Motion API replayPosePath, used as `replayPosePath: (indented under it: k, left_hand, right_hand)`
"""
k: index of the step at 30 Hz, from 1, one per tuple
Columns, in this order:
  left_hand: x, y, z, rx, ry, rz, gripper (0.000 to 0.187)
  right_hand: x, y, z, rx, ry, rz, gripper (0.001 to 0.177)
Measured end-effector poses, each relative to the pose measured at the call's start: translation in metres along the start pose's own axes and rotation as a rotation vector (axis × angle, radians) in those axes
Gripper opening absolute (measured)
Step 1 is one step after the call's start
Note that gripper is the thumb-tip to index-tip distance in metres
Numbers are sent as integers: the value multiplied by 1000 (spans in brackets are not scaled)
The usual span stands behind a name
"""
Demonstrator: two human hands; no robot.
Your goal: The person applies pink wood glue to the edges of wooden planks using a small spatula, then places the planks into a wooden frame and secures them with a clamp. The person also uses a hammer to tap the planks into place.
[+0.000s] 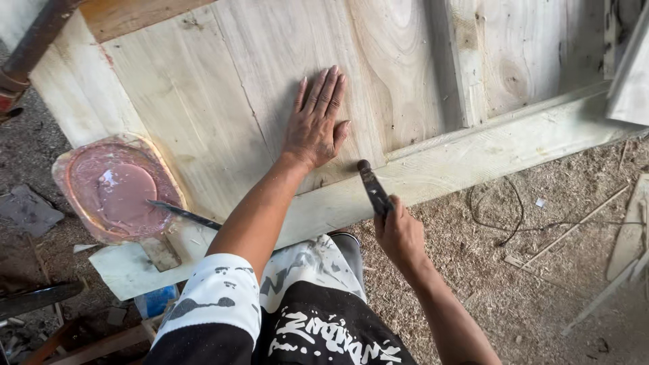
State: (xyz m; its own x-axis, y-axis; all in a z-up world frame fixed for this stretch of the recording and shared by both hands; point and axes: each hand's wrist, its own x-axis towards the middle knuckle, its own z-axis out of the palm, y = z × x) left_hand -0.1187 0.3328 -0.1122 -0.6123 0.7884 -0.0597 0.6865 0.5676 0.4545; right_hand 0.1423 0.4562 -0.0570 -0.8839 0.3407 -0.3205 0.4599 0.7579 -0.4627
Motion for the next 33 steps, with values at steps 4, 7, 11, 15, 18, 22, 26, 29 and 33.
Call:
replayPosePath:
  k: [4, 7, 11, 15, 18, 22, 26, 29, 33]
  left_hand:
    - [-1, 1, 0, 2, 12, -1, 80]
    - [12, -7, 0, -21, 77, 32, 79]
    - [-6, 1, 7, -18, 20, 2, 80]
    - [-7, 3, 0, -76, -25, -38, 82]
    - [6, -3, -3, -62, 88, -43, 83]
    - [-2, 0, 6, -39, 158, -76, 84]
    - [2, -1, 2, -53, 101, -119, 88]
    - [10, -4, -1, -33, 101, -119, 88]
    - [4, 6, -10, -60, 3, -172, 93]
  right_hand:
    - [-2, 2, 6, -3, -18, 97, 32]
    - [13, 2, 4, 21, 337, -231, 33]
    - [-7, -7, 9, -72, -2, 0, 33]
    - [2, -6, 4, 9, -111, 154, 32]
    - [28, -6, -10, 132, 91, 16, 38]
    - [91, -18, -36, 199, 179, -37, 26]
    - [177, -48, -70, 102, 382, -244, 29]
    - [237, -71, -79, 99, 413, -363, 36]
    - [286, -99, -74, -35, 55, -311, 37]
